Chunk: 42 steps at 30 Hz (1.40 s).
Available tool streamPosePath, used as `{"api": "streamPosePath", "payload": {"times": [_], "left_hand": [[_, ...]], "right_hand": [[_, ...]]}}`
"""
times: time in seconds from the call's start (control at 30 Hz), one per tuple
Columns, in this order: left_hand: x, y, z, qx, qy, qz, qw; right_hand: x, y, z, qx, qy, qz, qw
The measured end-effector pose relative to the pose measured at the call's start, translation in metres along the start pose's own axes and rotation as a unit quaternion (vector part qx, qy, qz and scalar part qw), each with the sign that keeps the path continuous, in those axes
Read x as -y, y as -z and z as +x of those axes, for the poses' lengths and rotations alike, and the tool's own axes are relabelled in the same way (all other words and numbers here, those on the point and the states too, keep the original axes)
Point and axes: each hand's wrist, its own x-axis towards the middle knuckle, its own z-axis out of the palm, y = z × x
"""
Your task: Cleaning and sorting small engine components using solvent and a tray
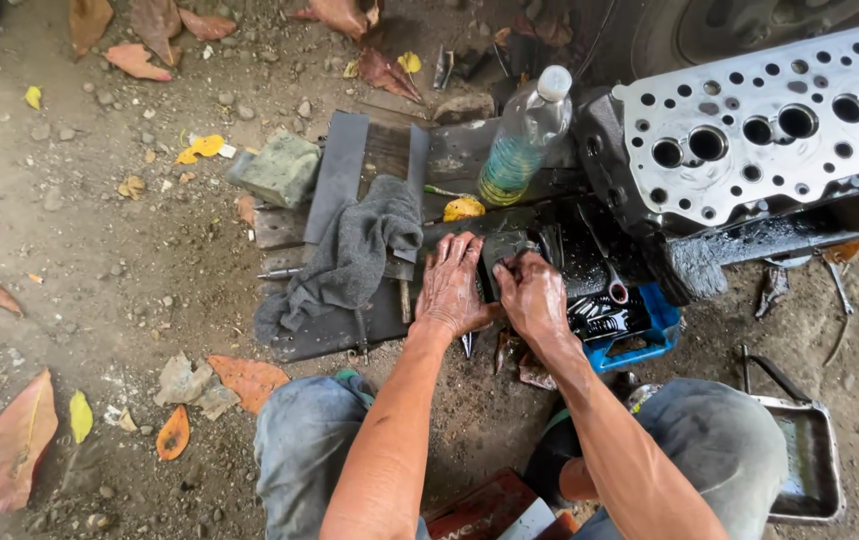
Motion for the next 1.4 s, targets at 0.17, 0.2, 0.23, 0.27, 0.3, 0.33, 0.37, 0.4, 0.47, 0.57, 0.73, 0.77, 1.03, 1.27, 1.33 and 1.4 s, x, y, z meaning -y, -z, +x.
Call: {"api": "streamPosePath", "payload": {"times": [0.17, 0.2, 0.23, 0.27, 0.3, 0.33, 0.37, 0.4, 0.47, 0.57, 0.73, 0.77, 1.03, 1.27, 1.33, 1.4], "left_hand": [[0.008, -0.008, 0.006, 0.002, -0.017, 0.015, 1.0], [0.009, -0.011, 0.007, 0.004, -0.017, 0.02, 1.0], [0.01, -0.01, 0.009, 0.008, -0.013, 0.018, 1.0], [0.011, -0.01, 0.01, 0.006, -0.013, 0.009, 1.0], [0.01, -0.01, 0.007, 0.01, -0.015, 0.0, 1.0], [0.01, -0.011, 0.0, 0.02, -0.012, -0.002, 1.0], [0.009, -0.009, 0.004, 0.013, -0.02, -0.014, 1.0], [0.009, -0.007, 0.008, 0.006, -0.027, -0.027, 0.999], [0.013, -0.016, 0.014, 0.003, -0.022, -0.022, 1.0], [0.01, -0.014, 0.007, -0.006, -0.02, -0.01, 1.0], [0.01, -0.015, 0.003, -0.019, -0.037, -0.009, 0.999], [0.01, -0.013, 0.005, -0.01, -0.038, -0.015, 0.999], [0.011, -0.013, 0.011, -0.035, -0.036, 0.01, 0.999], [0.003, 0.001, 0.014, 0.023, -0.048, 0.001, 0.999], [0.001, -0.006, 0.01, 0.032, -0.052, -0.002, 0.998], [0.005, -0.008, 0.008, 0.04, -0.032, -0.008, 0.999]], "right_hand": [[0.016, 0.016, -0.019, 0.086, -0.078, -0.086, 0.989], [0.011, 0.014, -0.022, 0.103, -0.087, -0.103, 0.986], [0.011, 0.011, -0.005, 0.108, -0.088, -0.104, 0.985], [0.009, 0.008, 0.012, 0.096, -0.073, -0.09, 0.989], [0.008, 0.005, 0.023, 0.085, -0.065, -0.073, 0.992], [0.007, -0.003, 0.029, 0.091, -0.073, -0.073, 0.99], [0.008, -0.009, 0.044, 0.071, -0.061, -0.068, 0.993], [0.008, -0.015, 0.06, 0.051, -0.05, -0.064, 0.995], [0.009, -0.003, 0.037, 0.069, -0.062, -0.073, 0.993], [0.008, 0.007, -0.012, 0.091, -0.087, -0.077, 0.989], [0.009, -0.006, 0.025, 0.076, -0.057, -0.053, 0.994], [0.007, -0.015, 0.044, 0.053, -0.059, -0.049, 0.996], [0.013, 0.009, -0.011, 0.065, -0.098, -0.045, 0.992], [0.008, -0.008, 0.064, 0.046, -0.078, -0.056, 0.994], [0.002, -0.002, 0.061, 0.061, -0.082, -0.052, 0.993], [0.001, 0.005, 0.063, 0.102, -0.036, 0.016, 0.994]]}}
